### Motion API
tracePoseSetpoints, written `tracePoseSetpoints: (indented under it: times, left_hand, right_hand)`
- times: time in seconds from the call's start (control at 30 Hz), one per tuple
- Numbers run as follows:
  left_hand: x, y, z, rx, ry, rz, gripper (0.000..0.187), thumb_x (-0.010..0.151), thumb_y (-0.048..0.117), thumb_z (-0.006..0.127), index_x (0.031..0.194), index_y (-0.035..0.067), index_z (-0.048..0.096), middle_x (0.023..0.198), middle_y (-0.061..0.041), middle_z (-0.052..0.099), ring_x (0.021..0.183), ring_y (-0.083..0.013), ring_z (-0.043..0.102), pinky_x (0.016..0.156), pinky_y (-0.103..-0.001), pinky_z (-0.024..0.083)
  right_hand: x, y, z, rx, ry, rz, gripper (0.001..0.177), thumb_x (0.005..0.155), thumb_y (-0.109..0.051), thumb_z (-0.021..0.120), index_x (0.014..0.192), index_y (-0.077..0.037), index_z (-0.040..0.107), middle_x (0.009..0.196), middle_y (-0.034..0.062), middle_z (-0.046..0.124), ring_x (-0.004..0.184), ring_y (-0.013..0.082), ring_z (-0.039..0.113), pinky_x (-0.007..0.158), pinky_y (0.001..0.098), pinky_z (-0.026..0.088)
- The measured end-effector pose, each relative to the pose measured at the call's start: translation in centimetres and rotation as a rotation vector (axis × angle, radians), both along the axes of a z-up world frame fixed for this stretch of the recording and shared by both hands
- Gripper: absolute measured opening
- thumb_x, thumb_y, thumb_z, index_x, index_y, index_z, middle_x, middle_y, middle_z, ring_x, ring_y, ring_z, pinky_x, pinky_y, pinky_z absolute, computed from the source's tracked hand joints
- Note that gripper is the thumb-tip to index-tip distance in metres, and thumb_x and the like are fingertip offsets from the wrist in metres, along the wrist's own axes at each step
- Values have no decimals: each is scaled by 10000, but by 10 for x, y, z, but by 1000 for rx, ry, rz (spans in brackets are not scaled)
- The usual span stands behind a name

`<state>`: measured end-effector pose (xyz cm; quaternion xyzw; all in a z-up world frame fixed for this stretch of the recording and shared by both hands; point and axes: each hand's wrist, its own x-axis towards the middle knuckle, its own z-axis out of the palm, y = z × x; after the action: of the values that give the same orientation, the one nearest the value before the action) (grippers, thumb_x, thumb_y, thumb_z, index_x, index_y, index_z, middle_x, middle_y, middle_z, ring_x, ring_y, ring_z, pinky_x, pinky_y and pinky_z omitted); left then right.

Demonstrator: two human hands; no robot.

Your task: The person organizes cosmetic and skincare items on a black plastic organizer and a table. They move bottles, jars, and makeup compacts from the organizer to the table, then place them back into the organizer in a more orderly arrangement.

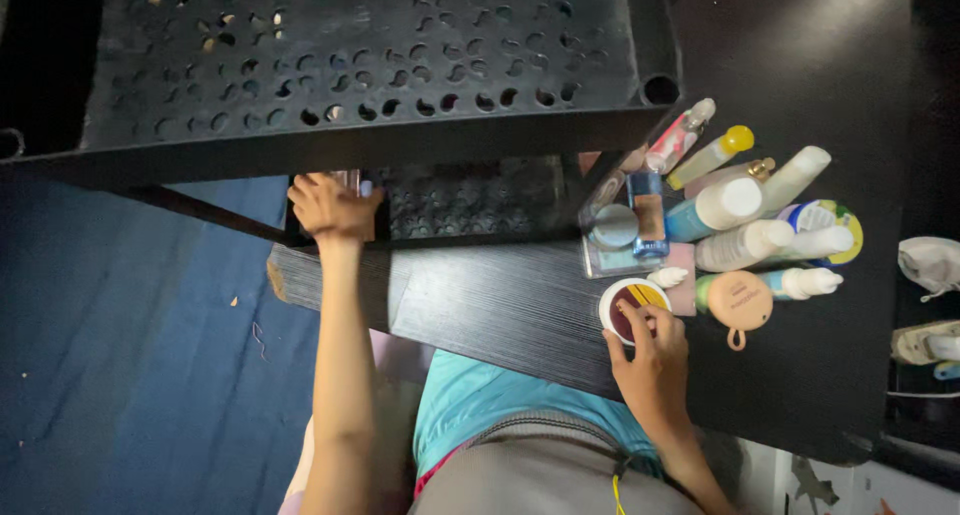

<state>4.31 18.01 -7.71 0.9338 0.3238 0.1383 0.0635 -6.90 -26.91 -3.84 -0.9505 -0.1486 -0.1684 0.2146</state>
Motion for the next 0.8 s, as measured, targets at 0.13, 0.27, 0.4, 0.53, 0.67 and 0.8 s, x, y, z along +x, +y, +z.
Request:
tracePoseSetpoints:
  times: [0.13,0.27,0.4,0.53,0.67,0.8]
  left_hand:
    - [9,3,7,35,-7,-6,924,607,589,894,1314,57,626,1254,-241,591,1123,-448,526,892,-524,494]
    - [20,9,13,8,-7,-89,893,527,521,929,1303,189,636,1285,-169,596,1138,-443,540,837,-565,489]
    - [23,6,1,-21,-53,-90,906,531,512,939,1324,196,636,1283,-202,582,1095,-485,545,824,-568,486]
    - [26,10,-6,-97,50,-27,892,616,559,932,1329,118,627,1247,-254,577,1090,-484,558,885,-556,484]
    - [29,12,3,-179,95,-47,900,617,549,923,1316,71,617,1250,-278,589,1124,-489,573,915,-550,491]
    - [25,8,16,-310,22,-171,674,658,429,875,1231,127,691,1183,-227,684,1069,-463,647,875,-524,535]
  right_hand:
    - [-1,2,1,-7,-10,-1,500,766,-163,847,1231,-110,672,1129,103,593,990,307,581,851,440,494]
    - [-1,2,3,-21,4,-1,501,767,-165,847,1233,-115,668,1126,105,587,1002,310,577,851,434,492]
    - [-1,3,4,-19,18,-11,516,754,-162,854,1234,-115,670,1116,99,593,995,307,577,849,438,488]
    - [-3,2,6,-1,9,-2,516,758,-160,852,1238,-115,667,1120,99,596,996,307,576,854,436,490]
    - [-2,2,8,15,1,8,508,752,-161,852,1223,-117,668,1121,89,602,991,306,575,858,434,494]
    - [-2,1,6,10,0,-3,510,746,-156,854,1220,-115,669,1117,91,598,982,308,574,842,433,497]
